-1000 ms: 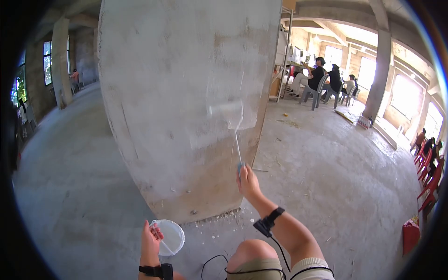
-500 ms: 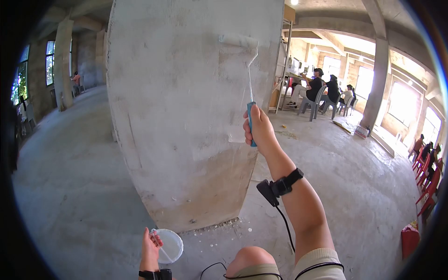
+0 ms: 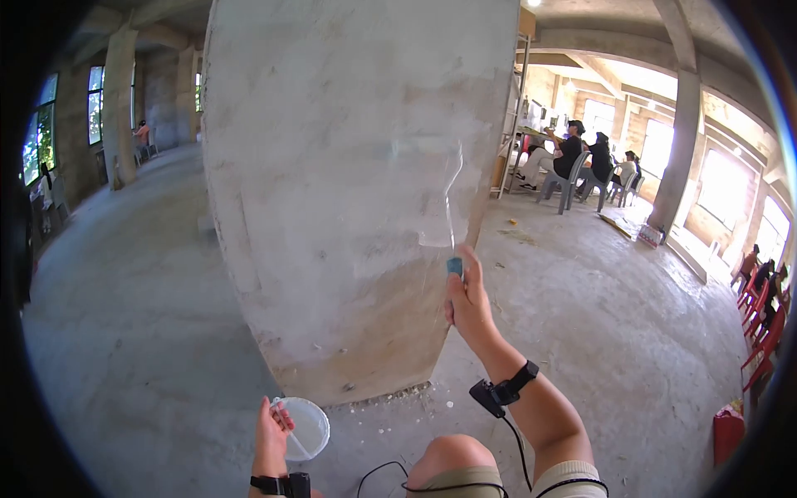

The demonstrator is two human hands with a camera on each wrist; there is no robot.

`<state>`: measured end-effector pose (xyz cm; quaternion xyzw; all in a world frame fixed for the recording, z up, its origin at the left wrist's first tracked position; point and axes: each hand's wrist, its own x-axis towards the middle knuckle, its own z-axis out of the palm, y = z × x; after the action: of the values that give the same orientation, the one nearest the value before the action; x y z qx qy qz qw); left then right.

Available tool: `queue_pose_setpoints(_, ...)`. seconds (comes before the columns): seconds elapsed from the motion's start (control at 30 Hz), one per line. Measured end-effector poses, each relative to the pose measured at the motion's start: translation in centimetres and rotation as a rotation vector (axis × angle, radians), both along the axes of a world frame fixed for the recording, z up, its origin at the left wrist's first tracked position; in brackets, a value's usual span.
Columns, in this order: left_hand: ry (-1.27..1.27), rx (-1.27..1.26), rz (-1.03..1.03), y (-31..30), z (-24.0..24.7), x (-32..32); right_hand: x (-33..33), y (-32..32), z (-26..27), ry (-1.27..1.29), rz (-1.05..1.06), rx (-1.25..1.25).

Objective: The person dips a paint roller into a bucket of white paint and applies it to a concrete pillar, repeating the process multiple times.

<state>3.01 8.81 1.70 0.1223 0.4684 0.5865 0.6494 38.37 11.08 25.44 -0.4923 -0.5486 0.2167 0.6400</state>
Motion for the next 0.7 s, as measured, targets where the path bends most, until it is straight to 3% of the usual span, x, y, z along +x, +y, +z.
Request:
queue_pose_setpoints(0.07,0.005,0.013,-0.006,-0.4,0.0,-0.2,-0.5,-0.3,1.0,-0.077,-0.049,0.12)
queue_pose_setpoints(0.13,-0.003,-0.002,-0.008,-0.2,0.0,-0.1,-0.2,-0.5,2.0,-0.091,0.058,-0.056)
queue_pose_setpoints(0.2,-0.005,-0.001,-0.017,-0.2,0.2,0.0,-0.6,-0.6,1.7,-0.127,0.045,-0.08)
queue_pose_setpoints(0.37,-0.023,0.029,-0.047,-0.2,-0.2,-0.2,-1.3,-0.9,-3.8,-0.257,-0.05,-0.126)
queue_pose_setpoints(0.47,0.078,-0.045,-0.08,-0.2,-0.7,0.4,-1.2,-0.5,-3.8,-0.221,-0.059,-0.122)
queue_pose_setpoints(0.53,0.259,-0.166,-0.262,-0.4,-0.6,1.1,-1.2,-0.4,-3.1,-0.223,-0.069,-0.128)
queue_pose_setpoints(0.6,0.404,-0.217,-0.418,0.1,-3.3,0.7,-1.2,0.1,-3.0,-0.194,-0.078,-0.104)
queue_pose_setpoints(0.63,0.391,-0.203,-0.36,0.4,-4.8,1.3,-1.0,0.6,-3.4,-0.155,-0.069,-0.096)
queue_pose_setpoints(0.7,0.46,-0.198,-0.431,1.6,-10.6,0.9,-0.9,0.9,-4.0,-0.163,-0.097,-0.051)
